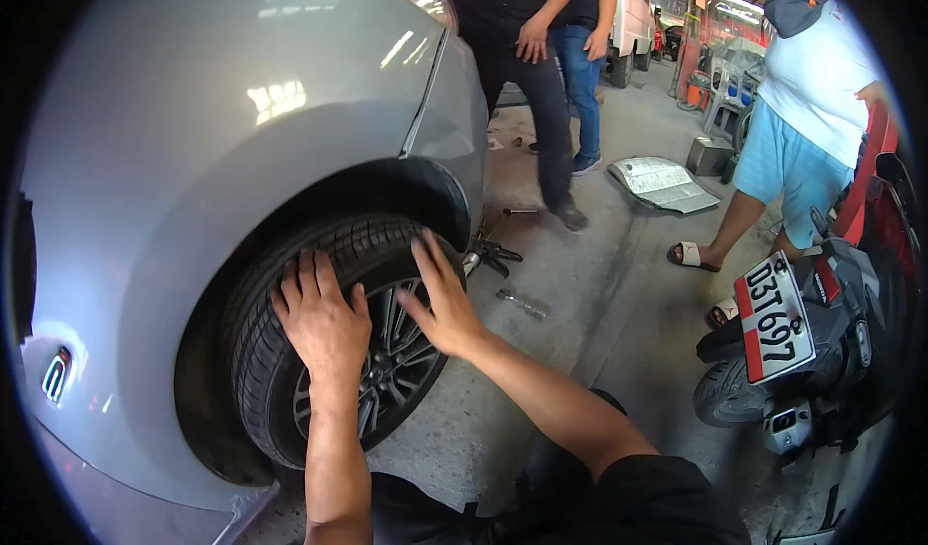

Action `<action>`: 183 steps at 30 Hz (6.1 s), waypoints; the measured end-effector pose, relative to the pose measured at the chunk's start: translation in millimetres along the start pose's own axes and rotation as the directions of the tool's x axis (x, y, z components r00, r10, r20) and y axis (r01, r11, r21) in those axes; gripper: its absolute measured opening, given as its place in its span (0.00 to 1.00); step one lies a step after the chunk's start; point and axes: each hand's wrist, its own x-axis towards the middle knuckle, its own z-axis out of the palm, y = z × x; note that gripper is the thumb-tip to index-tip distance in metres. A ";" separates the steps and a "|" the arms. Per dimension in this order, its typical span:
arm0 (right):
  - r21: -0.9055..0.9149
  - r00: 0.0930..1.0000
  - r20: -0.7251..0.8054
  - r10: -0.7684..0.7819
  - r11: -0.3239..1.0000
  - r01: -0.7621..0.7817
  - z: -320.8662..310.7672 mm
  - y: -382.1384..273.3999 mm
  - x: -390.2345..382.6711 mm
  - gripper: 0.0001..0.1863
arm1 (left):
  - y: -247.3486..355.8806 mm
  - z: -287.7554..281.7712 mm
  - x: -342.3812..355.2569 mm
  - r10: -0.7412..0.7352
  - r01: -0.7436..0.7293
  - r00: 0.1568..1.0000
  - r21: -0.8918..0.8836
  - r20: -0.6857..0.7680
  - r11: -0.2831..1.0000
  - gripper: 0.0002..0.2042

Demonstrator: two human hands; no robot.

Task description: Align and fit a front bumper onto a car with the help of an assistant.

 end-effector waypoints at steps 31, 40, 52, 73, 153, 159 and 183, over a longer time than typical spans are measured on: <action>-0.415 0.323 0.323 0.890 0.439 -0.797 -279.7 -325.0 -48.5 0.19 | -272.2 -382.5 -252.3 0.106 0.543 -0.478 0.198 0.872 0.816 0.16; -0.542 0.065 0.136 0.989 0.129 -0.830 -335.6 -515.7 -195.8 0.19 | -418.8 -484.7 -169.2 -0.052 -0.013 -0.248 0.051 0.967 0.999 0.18; -0.105 0.007 0.130 0.992 0.021 -0.994 -361.0 -563.9 -224.6 0.22 | -151.5 -518.7 -49.1 0.196 0.605 0.110 -0.222 0.974 0.765 0.22; -0.009 -0.389 0.104 0.915 -0.391 -0.920 -375.3 -652.5 -330.7 0.21 | -290.5 -499.8 -147.1 0.563 -0.210 -0.021 -0.554 0.826 0.806 0.12; -0.040 -0.272 0.122 0.955 -0.269 -0.962 -263.5 -769.3 -271.2 0.22 | -413.5 -514.8 -215.4 0.293 0.223 0.107 -0.310 0.950 0.924 0.22; -0.045 -0.239 0.123 0.963 -0.235 -0.971 -272.3 -755.2 -292.9 0.22 | -381.5 -543.8 -177.7 0.062 0.376 0.001 -0.057 0.998 0.925 0.24; -0.050 -0.295 0.089 0.951 -0.292 -0.955 -288.8 -767.7 -302.8 0.22 | -375.3 -500.4 -216.0 0.466 0.057 0.116 -0.474 0.877 0.879 0.22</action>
